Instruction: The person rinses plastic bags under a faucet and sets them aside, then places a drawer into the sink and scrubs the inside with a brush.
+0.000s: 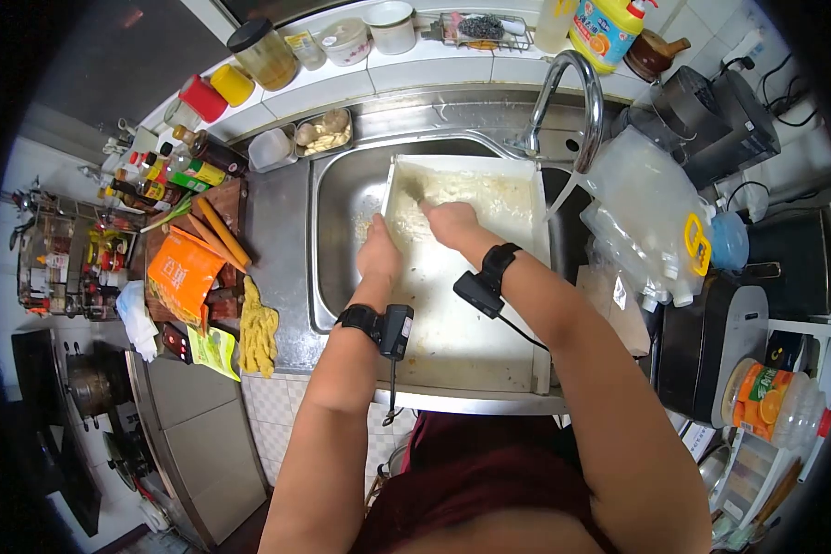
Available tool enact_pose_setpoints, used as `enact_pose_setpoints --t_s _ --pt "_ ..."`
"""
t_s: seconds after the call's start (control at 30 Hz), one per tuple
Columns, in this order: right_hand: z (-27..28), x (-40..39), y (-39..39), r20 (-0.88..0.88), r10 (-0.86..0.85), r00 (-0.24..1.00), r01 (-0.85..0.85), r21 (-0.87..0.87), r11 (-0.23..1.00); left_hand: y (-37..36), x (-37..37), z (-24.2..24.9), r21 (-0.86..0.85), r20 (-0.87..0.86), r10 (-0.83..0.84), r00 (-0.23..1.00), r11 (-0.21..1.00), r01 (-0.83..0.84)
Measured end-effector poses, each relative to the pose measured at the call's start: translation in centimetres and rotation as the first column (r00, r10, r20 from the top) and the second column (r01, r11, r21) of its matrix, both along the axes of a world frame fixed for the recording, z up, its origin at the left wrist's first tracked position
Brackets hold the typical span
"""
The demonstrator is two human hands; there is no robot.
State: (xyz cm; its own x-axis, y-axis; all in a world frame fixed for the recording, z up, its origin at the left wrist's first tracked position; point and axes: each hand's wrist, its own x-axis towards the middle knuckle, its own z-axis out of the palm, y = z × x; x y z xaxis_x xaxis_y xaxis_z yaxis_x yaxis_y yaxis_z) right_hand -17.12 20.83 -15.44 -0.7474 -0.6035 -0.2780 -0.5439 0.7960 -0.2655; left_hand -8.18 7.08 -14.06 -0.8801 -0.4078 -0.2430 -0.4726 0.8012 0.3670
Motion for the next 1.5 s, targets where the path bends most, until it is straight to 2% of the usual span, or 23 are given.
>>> enact_pose_setpoints --t_s 0.07,0.2,0.27,0.37,0.47,0.57,0.67,0.77,0.87,0.9,1.0,1.03,1.13,1.17,1.27,1.37,1.5 --pt "0.1 -0.4 1.6 -0.033 -0.014 0.999 0.015 0.010 1.000 0.3 -0.2 0.7 0.009 0.024 0.008 1.000 1.000 -0.008" --pt "0.1 -0.5 6.9 -0.087 -0.068 0.994 0.085 0.206 0.975 0.1 0.1 0.7 0.008 0.019 -0.017 1.000 1.000 0.016" --pt "0.9 0.5 10.8 -0.157 -0.189 0.969 0.221 0.219 0.951 -0.1 -0.1 0.5 0.007 0.020 -0.033 0.999 0.999 0.033" --pt "0.9 0.4 12.9 -0.233 -0.221 0.947 0.277 0.247 0.929 -0.1 -0.2 0.6 0.006 0.017 -0.029 0.999 1.000 0.029" --pt "3.4 1.9 13.3 -0.327 -0.191 0.926 0.223 0.062 0.973 0.0 0.1 0.9 0.015 0.002 -0.028 1.000 1.000 0.028" --pt "4.0 1.7 11.6 -0.268 -0.199 0.943 0.218 0.045 0.975 0.0 0.0 0.8 0.010 0.021 -0.040 0.999 0.999 0.040" --pt "1.1 0.0 8.7 -0.286 -0.166 0.944 0.158 -0.051 0.986 -0.1 0.1 0.2 0.002 -0.015 -0.036 0.999 0.999 0.036" --pt "0.7 -1.0 4.8 -0.254 -0.114 0.960 0.098 -0.072 0.993 0.0 0.0 0.3 0.003 -0.016 -0.020 1.000 1.000 0.020" --pt "-0.6 -1.3 1.6 -0.172 -0.057 0.983 0.038 -0.114 0.993 -0.2 0.0 -0.4 0.001 -0.034 -0.022 0.999 1.000 0.022" --pt "-0.7 -1.4 0.5 -0.017 -0.062 0.998 0.061 -0.043 0.997 -0.1 0.1 -0.1 0.026 -0.007 -0.009 1.000 1.000 0.009" --pt "2.2 0.5 0.0 0.060 0.045 0.997 -0.046 0.030 0.998 0.1 -0.1 1.0 0.067 0.025 0.018 1.000 0.998 -0.020" --pt "1.8 1.1 0.4 0.032 0.075 0.997 -0.074 -0.028 0.997 0.1 -0.1 0.9 0.063 0.009 0.020 1.000 0.998 -0.021" --pt "3.8 4.0 2.5 0.098 0.199 0.975 -0.200 0.005 0.980 0.3 0.2 1.7 0.072 0.016 0.005 1.000 0.997 -0.006" --pt "3.4 5.2 3.5 0.068 0.210 0.975 -0.205 -0.072 0.976 0.4 0.1 2.1 0.078 0.024 -0.005 1.000 0.997 0.003" --pt "5.6 8.2 6.1 0.202 0.324 0.924 -0.322 -0.044 0.946 0.1 -0.1 1.9 0.115 0.058 0.007 0.998 0.993 -0.014" --pt "6.2 11.2 8.9 0.171 0.408 0.897 -0.379 -0.181 0.908 -0.2 -0.1 0.6 0.093 0.006 0.014 1.000 0.996 -0.014" --pt "6.5 11.4 12.8 0.242 0.281 0.929 -0.288 -0.008 0.958 -0.2 -0.1 0.9 0.109 0.030 0.019 0.999 0.994 -0.022"
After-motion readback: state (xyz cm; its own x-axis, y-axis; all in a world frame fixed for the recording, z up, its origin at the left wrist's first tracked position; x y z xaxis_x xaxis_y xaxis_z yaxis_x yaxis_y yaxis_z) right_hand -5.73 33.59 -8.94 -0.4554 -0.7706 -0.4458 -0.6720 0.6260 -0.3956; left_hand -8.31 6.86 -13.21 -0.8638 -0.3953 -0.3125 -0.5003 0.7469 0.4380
